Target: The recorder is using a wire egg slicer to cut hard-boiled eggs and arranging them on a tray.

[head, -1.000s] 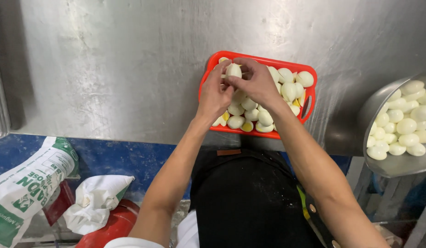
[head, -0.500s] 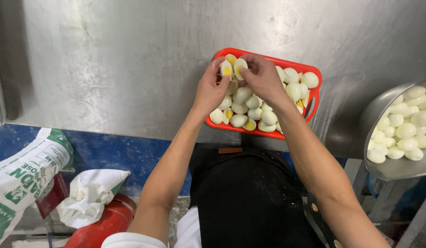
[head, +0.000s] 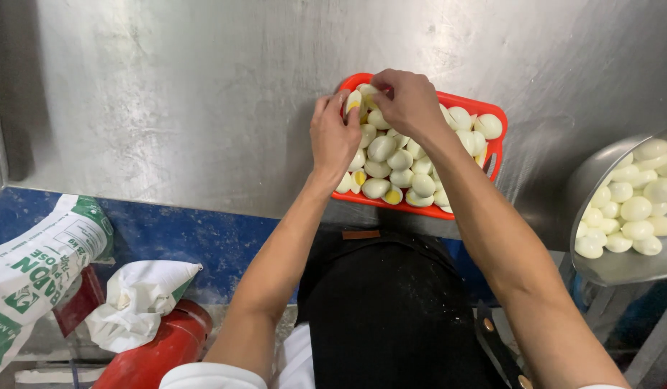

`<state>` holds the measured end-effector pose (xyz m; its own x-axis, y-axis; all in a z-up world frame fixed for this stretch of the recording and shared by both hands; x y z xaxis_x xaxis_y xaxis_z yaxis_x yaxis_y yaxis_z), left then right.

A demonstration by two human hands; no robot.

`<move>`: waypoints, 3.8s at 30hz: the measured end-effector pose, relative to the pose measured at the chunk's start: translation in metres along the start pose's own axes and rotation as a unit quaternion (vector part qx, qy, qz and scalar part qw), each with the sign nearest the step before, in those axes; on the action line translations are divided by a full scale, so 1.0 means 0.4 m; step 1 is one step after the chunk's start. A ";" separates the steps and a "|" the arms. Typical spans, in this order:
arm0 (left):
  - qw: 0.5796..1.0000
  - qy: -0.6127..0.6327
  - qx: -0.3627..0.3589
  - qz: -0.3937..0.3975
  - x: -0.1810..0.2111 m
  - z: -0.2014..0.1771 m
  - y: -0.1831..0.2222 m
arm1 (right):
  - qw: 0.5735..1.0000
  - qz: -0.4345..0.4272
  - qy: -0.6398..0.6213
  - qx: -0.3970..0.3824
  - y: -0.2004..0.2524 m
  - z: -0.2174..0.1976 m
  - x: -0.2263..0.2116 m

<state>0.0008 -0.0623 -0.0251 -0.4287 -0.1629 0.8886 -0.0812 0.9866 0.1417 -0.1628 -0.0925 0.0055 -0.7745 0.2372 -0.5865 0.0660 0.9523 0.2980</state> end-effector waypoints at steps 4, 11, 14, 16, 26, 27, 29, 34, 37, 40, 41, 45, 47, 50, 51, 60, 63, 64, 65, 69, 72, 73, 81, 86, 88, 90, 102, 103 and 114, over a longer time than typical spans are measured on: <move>1.000 -0.010 0.011 -0.001 0.006 -0.019 -0.007 | 1.000 -0.015 0.005 0.018 0.002 -0.005 -0.002; 0.998 0.031 0.001 -0.056 -0.022 -0.014 -0.007 | 0.992 -0.040 0.116 0.006 0.013 -0.016 -0.051; 0.998 0.027 0.004 -0.058 -0.022 -0.018 -0.012 | 0.992 -0.033 0.123 0.022 0.015 -0.004 -0.033; 0.998 0.026 0.002 -0.064 -0.015 -0.028 -0.016 | 0.991 -0.034 0.123 0.029 0.015 0.005 -0.016; 0.992 0.061 -0.028 -0.106 -0.027 -0.038 -0.023 | 0.994 -0.021 0.098 0.031 0.007 0.006 0.003; 0.991 0.065 -0.034 -0.112 -0.028 -0.039 -0.022 | 0.996 -0.009 0.082 0.026 0.009 0.004 -0.001; 0.990 0.077 -0.038 -0.109 -0.034 -0.034 -0.019 | 0.994 -0.011 0.104 0.014 0.010 -0.007 -0.037; 0.992 0.079 -0.040 -0.091 -0.029 -0.029 -0.022 | 0.991 -0.005 0.131 0.010 0.008 0.005 -0.028; 0.992 0.069 -0.045 -0.100 -0.019 -0.040 -0.019 | 0.991 -0.021 0.127 0.032 0.010 0.021 0.004; 0.991 0.059 -0.052 -0.112 -0.020 -0.040 -0.020 | 0.992 -0.018 0.125 0.031 0.010 0.017 0.000; 0.991 0.058 -0.049 -0.109 -0.025 -0.038 -0.020 | 0.992 -0.011 0.119 0.028 0.012 0.013 -0.010; 0.992 0.065 -0.045 -0.098 -0.036 -0.030 -0.018 | 0.989 -0.030 0.138 0.044 0.017 0.010 -0.028; 0.993 0.057 -0.047 -0.096 -0.031 -0.029 -0.021 | 0.990 -0.025 0.136 0.040 0.014 0.013 -0.020; 0.993 0.044 -0.048 -0.096 -0.029 -0.034 -0.022 | 0.991 -0.015 0.133 0.032 0.011 0.018 -0.011; 0.993 0.040 -0.049 -0.097 -0.030 -0.036 -0.022 | 0.991 -0.009 0.132 0.029 0.010 0.019 -0.007; 0.993 0.072 -0.038 -0.090 -0.038 -0.038 -0.011 | 0.997 0.053 -0.056 0.016 -0.009 -0.001 0.067; 0.996 0.054 -0.026 -0.070 -0.043 -0.030 -0.011 | 0.997 0.049 -0.056 0.013 -0.012 0.001 0.065; 0.996 0.054 -0.026 -0.069 -0.026 -0.038 -0.007 | 0.997 0.048 -0.055 0.013 -0.011 0.001 0.065; 0.999 0.022 -0.022 -0.035 -0.001 -0.048 -0.006 | 0.997 0.047 -0.060 0.015 -0.011 0.001 0.064; 0.991 -0.079 -0.054 0.092 0.056 -0.035 0.010 | 0.997 0.035 -0.064 0.013 -0.013 0.003 0.067; 0.978 -0.136 -0.089 0.132 0.041 0.008 0.025 | 0.997 0.031 -0.071 0.012 -0.016 0.006 0.075; 0.978 -0.135 -0.089 0.133 0.042 0.010 0.025 | 0.997 0.031 -0.071 0.013 -0.016 0.007 0.078; 0.975 -0.153 -0.092 0.129 0.029 0.020 0.026 | 0.998 0.019 -0.030 0.057 -0.015 0.004 0.098; 0.974 -0.160 -0.105 0.122 0.054 0.020 0.025 | 0.995 0.063 -0.071 0.036 -0.015 0.000 0.105; 0.972 -0.166 -0.112 0.121 0.060 0.017 0.024 | 0.995 0.063 -0.072 0.033 -0.017 0.003 0.104; 0.966 -0.185 -0.118 0.140 0.059 0.023 0.028 | 0.998 0.032 -0.040 0.035 -0.017 0.002 0.094; 0.969 -0.177 -0.111 0.135 0.042 0.024 0.032 | 0.998 0.041 -0.049 0.026 -0.025 -0.014 0.110; 0.969 -0.176 -0.112 0.135 0.043 0.020 0.034 | 0.998 0.041 -0.049 0.026 -0.024 -0.020 0.128; 0.999 0.040 0.007 0.030 -0.026 -0.122 0.010 | 0.995 -0.101 0.021 -0.005 0.093 -0.110 0.127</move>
<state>0.0489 -0.0561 -0.0125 -0.3602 -0.1016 0.9273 -0.0698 0.9942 0.0818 -0.2274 -0.0533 0.0198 -0.7976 0.0335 -0.6023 -0.0991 0.9776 0.1856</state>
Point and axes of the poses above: each hand's wrist, its own y-axis away from the middle knuckle, its own z-axis out of the palm, x = y × z, the point moved 6 cm from there along -y, towards the middle knuckle, and after that the axes turned 6 degrees about x, right-handed, at the moved point
